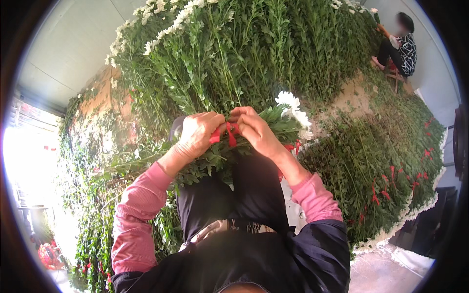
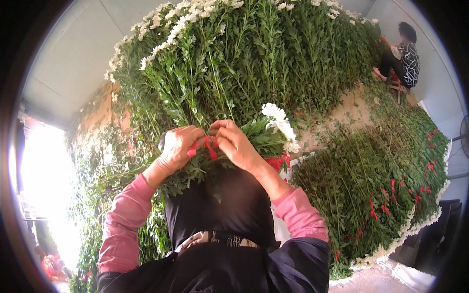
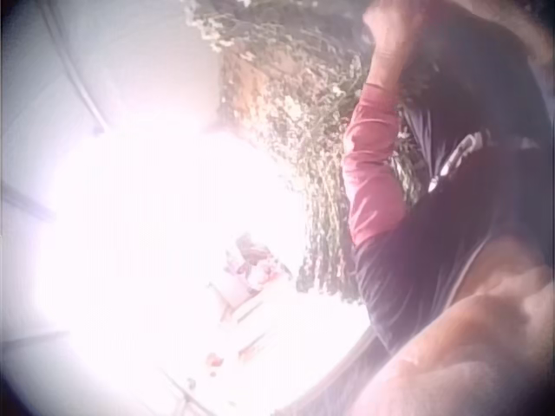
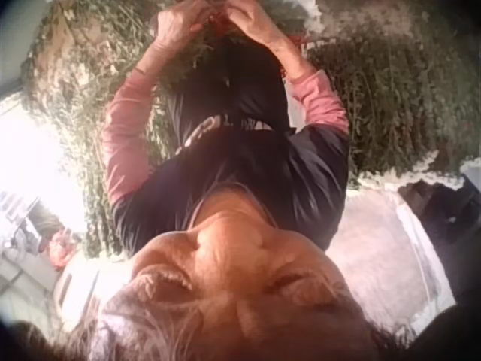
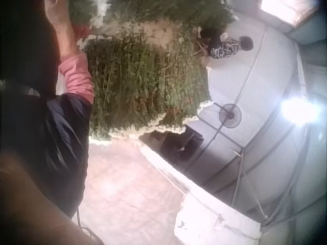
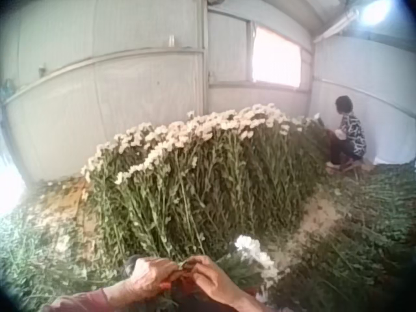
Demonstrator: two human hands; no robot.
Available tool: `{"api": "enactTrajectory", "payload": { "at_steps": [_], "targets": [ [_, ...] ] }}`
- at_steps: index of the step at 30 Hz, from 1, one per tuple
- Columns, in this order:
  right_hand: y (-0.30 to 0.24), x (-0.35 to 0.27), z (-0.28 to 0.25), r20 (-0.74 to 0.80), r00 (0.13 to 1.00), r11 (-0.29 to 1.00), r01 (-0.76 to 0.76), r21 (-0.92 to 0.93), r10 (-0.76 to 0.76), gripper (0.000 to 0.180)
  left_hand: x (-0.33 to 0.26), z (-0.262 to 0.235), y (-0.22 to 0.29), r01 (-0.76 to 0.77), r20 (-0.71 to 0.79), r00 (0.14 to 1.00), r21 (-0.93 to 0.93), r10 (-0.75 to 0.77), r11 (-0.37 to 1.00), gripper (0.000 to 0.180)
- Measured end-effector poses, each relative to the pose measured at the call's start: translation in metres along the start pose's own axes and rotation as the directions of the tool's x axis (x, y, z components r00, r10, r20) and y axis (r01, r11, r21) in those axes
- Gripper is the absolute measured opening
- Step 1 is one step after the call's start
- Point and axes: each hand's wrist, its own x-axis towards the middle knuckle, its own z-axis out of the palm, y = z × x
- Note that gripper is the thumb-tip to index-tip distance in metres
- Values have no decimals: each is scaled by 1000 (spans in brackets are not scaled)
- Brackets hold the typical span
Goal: The person gathers white chrysanthemum stems into bunches, aligns them, and ties each bundle with a red ribbon. The person places the finished bundles on the floor beside a large pile of loose stems.
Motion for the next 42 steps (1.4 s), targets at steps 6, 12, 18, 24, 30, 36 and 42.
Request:
{"api": "enactTrajectory", "payload": {
  "at_steps": [6, 12, 18, 24, 30, 36, 42],
  "targets": [
    [-38, -59, -10, 269, 946, 607, 324, -726, -183, 13, -33, -21, -41, 406, 324, 878, -113, -352, 907, 23],
    [-55, -50, 5, -70, 994, 942, 61, -329, -89, 10, 5, -24, 8, 611, 537, 788, -618, -302, 494, 18],
    [-48, -14, 16, -148, 984, 994, 107, 21, -103, 16, -4, -7, 21, 349, 361, 920, -570, -155, 744, 26],
    [-50, -19, 7, 28, 995, 726, 88, -682, -95, 23, -22, 8, -7, 526, 432, 850, -680, -302, 510, 24],
    [-48, -11, 3, -168, 985, 976, 11, 215, 26, 18, -8, -4, -1, 597, 534, 801, -688, -270, 413, 27],
    [-16, -15, 21, -23, 990, 789, 94, -608, -136, 24, -18, 5, -16, 682, 655, 676, -730, -337, -50, 24],
    [-5, -11, 16, -78, 997, 917, -11, -400, -22, 17, -8, 1, -15, 564, 531, 825, -744, -196, 360, 12]
  ]
}}
